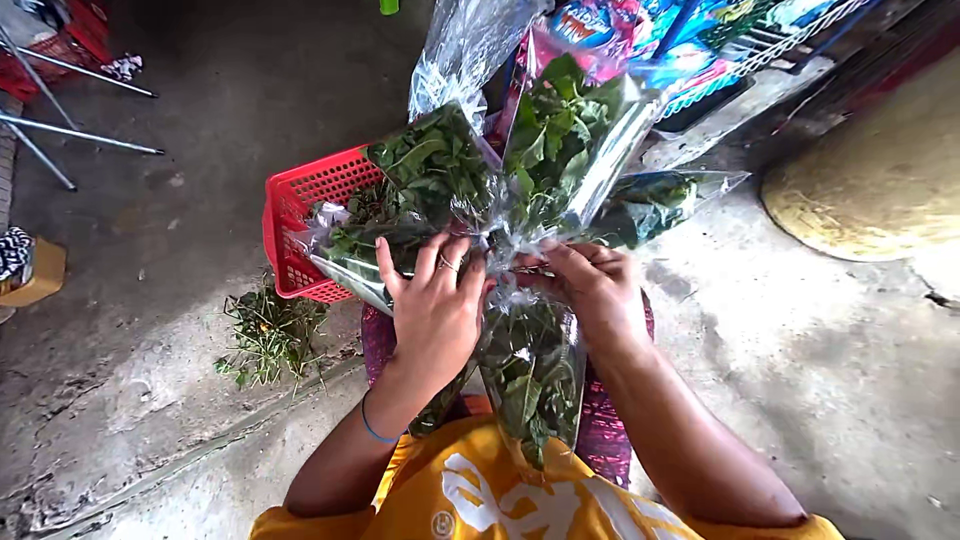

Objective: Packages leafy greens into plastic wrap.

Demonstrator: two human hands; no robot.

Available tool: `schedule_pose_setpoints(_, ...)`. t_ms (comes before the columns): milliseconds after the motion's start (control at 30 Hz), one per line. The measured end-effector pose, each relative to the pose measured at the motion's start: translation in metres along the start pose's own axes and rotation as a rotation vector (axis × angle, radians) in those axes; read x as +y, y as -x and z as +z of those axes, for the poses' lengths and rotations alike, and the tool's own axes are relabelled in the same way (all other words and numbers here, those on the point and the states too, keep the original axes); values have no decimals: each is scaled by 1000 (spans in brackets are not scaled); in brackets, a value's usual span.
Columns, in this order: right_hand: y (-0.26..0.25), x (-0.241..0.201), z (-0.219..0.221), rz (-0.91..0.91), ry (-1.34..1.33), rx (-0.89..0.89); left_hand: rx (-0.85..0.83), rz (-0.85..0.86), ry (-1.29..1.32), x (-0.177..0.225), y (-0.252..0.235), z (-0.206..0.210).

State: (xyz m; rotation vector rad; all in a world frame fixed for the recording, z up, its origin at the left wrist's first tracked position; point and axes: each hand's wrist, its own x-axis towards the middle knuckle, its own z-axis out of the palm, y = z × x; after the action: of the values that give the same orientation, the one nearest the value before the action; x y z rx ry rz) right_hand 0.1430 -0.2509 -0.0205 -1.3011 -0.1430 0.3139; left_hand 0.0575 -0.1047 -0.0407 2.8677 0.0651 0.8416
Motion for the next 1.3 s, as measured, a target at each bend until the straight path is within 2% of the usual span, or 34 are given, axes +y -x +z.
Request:
schedule_pose_setpoints(100,-1,-2,3,56,-105,42,-117,-24,84,2,10,-9)
schedule_pose_setpoints(200,2,-1,1,13,-84,49,-189,-23,201,-7,18,-15)
schedule_pose_setpoints(300,1,5,-5,-108,0,-80,-145,-96,432,-21,17,-16)
schedule_pose_setpoints(367,-8,9,-12,-216,83,-211,-146,-84,535,-32,10,-16)
schedule_pose_setpoints(500,-28,6,-28,-331,168,-415,-348,-17,650,-49,-13,-28)
schedule_pose_setpoints(567,-36,3,-32,-371,176,-468,-364,36,642,-54,-21,-23)
schedule_pose_setpoints(633,-41,4,-33,-410,161,-493,-262,100,586,-51,-22,-5)
schedule_pose_setpoints(700,-47,8,-33,-427,120,-470,-74,90,482,-44,-18,19)
schedule_pose_setpoints(833,-67,12,-30,-386,97,-326,315,-84,300,-29,-9,77)
schedule_pose_setpoints(900,-74,16,-30,-381,142,-338,367,-198,347,-18,-2,106)
schedule_pose_setpoints(967,-79,24,-35,-380,225,-399,307,-342,520,4,16,127)
schedule_pose_setpoints(1033,-80,32,-46,-357,303,-499,204,-480,715,30,39,128)
schedule_pose_setpoints(1133,-72,43,-63,-313,369,-572,-173,-640,851,45,68,93)
schedule_pose_setpoints(1200,-64,47,-70,-278,359,-561,-361,-594,770,37,83,65)
schedule_pose_setpoints(1233,-59,49,-71,-260,342,-555,-313,-505,659,31,92,54)
schedule_pose_setpoints(1300,-49,52,-70,-237,310,-543,30,-284,379,13,105,49)
